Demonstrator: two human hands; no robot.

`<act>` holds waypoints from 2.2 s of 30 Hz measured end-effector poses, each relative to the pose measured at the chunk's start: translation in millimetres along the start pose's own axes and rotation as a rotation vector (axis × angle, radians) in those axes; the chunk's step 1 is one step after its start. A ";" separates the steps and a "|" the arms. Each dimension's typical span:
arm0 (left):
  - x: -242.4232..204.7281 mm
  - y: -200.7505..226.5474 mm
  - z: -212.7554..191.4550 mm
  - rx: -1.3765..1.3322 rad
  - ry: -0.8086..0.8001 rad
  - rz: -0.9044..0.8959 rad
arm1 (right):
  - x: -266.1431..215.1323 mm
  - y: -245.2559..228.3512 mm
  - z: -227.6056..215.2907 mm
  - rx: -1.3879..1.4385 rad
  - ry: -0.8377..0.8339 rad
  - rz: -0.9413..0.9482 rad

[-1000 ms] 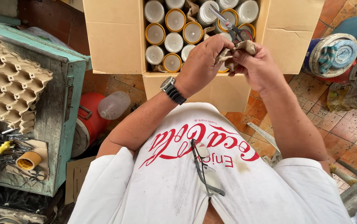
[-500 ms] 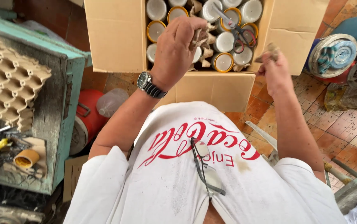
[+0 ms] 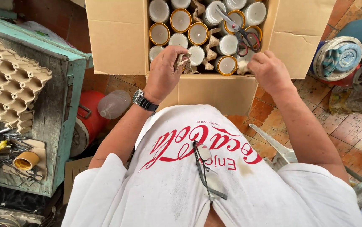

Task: Packing small jars into a cardboard box with egg carton padding and sealing it with tape

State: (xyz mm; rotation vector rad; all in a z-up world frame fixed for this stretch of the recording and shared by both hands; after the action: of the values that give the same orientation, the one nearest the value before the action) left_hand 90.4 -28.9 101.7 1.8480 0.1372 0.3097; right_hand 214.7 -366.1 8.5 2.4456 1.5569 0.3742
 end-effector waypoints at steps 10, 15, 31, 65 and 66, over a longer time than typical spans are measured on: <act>-7.6 -5.2 -18.5 -0.004 0.043 -0.099 | 6.2 -20.0 -5.7 -0.034 -0.464 -0.186; -10.9 -8.7 -24.1 -0.049 0.059 -0.179 | 13.1 -29.4 12.8 -0.139 -0.647 -0.194; -14.1 -14.6 -21.0 -0.081 0.052 -0.301 | 70.8 -32.3 -64.9 0.368 -1.241 0.017; -15.2 -57.7 27.4 -0.097 -0.315 -0.449 | 120.6 -17.1 -17.0 1.383 -0.235 0.718; -15.6 -55.9 17.3 -0.053 -0.258 -0.411 | 122.0 3.4 -5.5 1.347 -0.226 0.756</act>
State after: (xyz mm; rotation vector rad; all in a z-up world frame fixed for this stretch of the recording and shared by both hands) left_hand 83.9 -32.2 41.6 1.7417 0.3199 -0.2084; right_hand 265.4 -256.5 26.5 3.7447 0.6995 -1.2264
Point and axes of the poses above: each hand's wrist, its own x-axis towards the middle knuckle, its own z-axis out of the palm, y = z × x, the point moved 5 cm from there along x, towards the middle knuckle, and after that the axes turned 13 degrees about -x, right-handed, at the moved point
